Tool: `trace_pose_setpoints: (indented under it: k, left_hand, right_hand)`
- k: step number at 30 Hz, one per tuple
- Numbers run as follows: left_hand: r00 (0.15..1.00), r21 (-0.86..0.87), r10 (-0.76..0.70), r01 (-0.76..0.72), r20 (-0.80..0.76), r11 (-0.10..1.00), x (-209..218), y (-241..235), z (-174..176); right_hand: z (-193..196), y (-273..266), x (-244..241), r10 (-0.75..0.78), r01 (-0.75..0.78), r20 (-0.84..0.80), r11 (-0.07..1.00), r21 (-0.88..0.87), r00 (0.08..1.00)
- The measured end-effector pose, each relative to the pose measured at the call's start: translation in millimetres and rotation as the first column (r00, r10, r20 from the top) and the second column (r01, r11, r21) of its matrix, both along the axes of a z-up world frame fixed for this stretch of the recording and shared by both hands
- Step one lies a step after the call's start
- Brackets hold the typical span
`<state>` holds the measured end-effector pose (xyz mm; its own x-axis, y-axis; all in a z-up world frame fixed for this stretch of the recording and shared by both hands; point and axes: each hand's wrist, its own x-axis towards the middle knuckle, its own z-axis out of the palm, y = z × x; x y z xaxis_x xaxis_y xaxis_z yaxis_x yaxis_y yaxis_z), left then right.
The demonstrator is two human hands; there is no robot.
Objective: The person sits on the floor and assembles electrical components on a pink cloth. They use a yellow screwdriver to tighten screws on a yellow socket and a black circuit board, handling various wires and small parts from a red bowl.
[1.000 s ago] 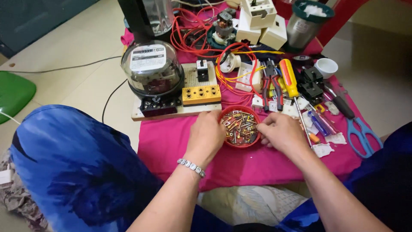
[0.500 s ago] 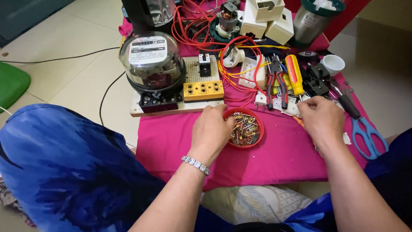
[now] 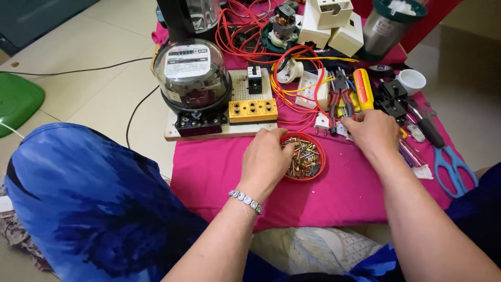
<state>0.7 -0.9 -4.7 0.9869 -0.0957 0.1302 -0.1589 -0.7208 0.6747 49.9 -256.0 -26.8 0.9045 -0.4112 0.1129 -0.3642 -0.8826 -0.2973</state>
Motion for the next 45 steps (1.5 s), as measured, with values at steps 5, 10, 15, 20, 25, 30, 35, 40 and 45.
trace_pose_setpoints:
  k: [5, 10, 15, 20, 25, 30, 35, 40, 45]
  left_hand:
    - [1.0, -0.014, -0.012, 0.012, -0.014, 1.0, 1.7, -0.5, 2.3]
    - [1.0, -0.022, -0.017, 0.017, 0.019, 1.0, 2.7, -0.4, 0.3]
    - [0.999, -0.042, -0.017, 0.016, -0.029, 0.999, 2.4, 0.3, 3.5]
    - [1.0, -0.043, -0.015, 0.014, -0.013, 0.999, 3.0, 1.5, -0.2]
    - [0.999, -0.03, 0.004, -0.006, -0.041, 1.0, 2.4, 3.1, 1.4]
    - [1.0, -0.022, 0.014, -0.014, -0.028, 1.0, 1.8, 2.8, 0.4]
    - [0.982, -0.006, -0.072, 0.072, -0.174, 0.997, 1.9, 9.1, 18.7]
    - [0.983, -0.001, -0.067, 0.068, -0.169, 0.998, 0.2, 9.4, 23.1]
    - [0.983, -0.048, -0.077, 0.07, -0.167, 0.996, 2.8, 8.0, 23.6]
  right_hand:
    - [3.5, -8.6, 5.6, -0.037, 0.025, 0.036, 0.957, 0.287, 0.999]
    - [34.2, -13.3, -18.9, -0.096, 0.101, -0.051, 0.635, 0.766, 0.994]
    - [39.6, -39.0, -31.7, 0.039, 0.089, -0.125, 0.503, 0.86, 0.991]
    - [41.8, -35.9, -39.5, 0.12, 0.115, -0.211, 0.536, 0.836, 0.97]
    - [29.0, -25.4, -36.8, 0.12, 0.157, -0.278, 0.59, 0.792, 0.953]
    - [10.4, -16.2, -32.7, 0.145, 0.073, -0.206, 0.621, 0.78, 0.968]
    - [-1.8, -21.0, -29.7, 0.161, 0.009, -0.168, 0.696, 0.718, 0.972]
    - [-5.1, -30.8, -14.1, 0.193, -0.111, -0.175, 0.913, 0.393, 0.965]
    - [-18.1, -11.5, 7.7, 0.07, -0.069, -0.004, 0.989, 0.134, 0.998]
